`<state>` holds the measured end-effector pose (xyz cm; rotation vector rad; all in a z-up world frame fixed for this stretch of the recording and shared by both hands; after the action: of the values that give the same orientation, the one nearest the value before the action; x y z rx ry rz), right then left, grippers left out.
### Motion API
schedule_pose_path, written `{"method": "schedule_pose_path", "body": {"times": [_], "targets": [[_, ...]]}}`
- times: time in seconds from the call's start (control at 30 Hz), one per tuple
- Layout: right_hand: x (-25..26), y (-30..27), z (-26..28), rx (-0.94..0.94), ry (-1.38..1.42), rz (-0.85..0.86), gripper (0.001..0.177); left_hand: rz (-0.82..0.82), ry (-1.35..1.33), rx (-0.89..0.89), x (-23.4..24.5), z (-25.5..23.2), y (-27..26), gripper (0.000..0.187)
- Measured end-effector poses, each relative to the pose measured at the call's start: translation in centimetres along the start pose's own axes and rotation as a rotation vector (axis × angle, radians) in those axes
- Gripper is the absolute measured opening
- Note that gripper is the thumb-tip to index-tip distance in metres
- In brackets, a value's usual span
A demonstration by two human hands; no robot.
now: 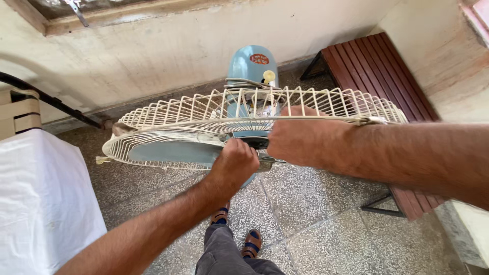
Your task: The person uses a screwdriver to remove the front grille and fan blades from a standing electric fan. The removed parts are placed on a nearby bed.
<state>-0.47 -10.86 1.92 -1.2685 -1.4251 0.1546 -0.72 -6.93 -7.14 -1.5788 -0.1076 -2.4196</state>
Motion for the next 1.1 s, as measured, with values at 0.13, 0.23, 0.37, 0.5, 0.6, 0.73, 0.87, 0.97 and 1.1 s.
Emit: {"method": "schedule_pose_path", "body": {"times": [0.13, 0.23, 0.37, 0.5, 0.6, 0.73, 0.87, 0.97, 1.1], "targets": [[-1.3, -0.3, 0.3, 0.033, -0.238, -0.277, 0.024, -0.116, 0.007, 0.085, 1.6, 0.2, -1.0, 0.022], [-1.1, -1.1, 0.4, -0.047, -0.579, -0.604, 0.022, -0.165, 0.034, 0.149, 1.5, 0.5, -1.0, 0.024], [-0.1, -2.0, 0.3, -0.162, -0.605, -0.797, 0.017, -0.188, 0.008, 0.135, 1.1, 0.6, -1.1, 0.023], [-0.9, -0.3, -0.2, -0.068, -0.216, -0.480, 0.019, -0.158, -0.005, 0.096, 0.7, 0.4, -1.0, 0.022], [1.2, -1.1, -0.3, -0.065, -0.138, -0.518, 0.014, -0.171, 0.017, 0.096, 0.8, 0.5, -1.0, 0.021], [-0.2, -0.3, 0.1, 0.031, 0.012, -0.061, 0.015, -0.167, 0.022, 0.086, 0.7, 0.3, -1.0, 0.021], [2.0, -1.0, 0.0, 0.026, 0.012, -0.116, 0.014, -0.130, 0.037, 0.081, 0.5, 0.3, -1.0, 0.022], [2.5, -1.1, -0.1, 0.016, 0.032, -0.136, 0.013, -0.100, 0.049, 0.077, 0.3, 0.3, -1.1, 0.030], [1.3, -0.2, 0.8, 0.086, -0.100, 0.010, 0.019, -0.130, 0.003, 0.142, 0.8, 0.1, -0.9, 0.030]]}}
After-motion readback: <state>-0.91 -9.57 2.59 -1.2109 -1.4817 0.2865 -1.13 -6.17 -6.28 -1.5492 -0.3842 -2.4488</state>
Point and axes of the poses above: each hand's wrist, its own y-axis towards the middle knuckle, its own x-axis out of the back of the hand, z = x × y, the point moved 9 cm from there along y, towards the middle knuckle
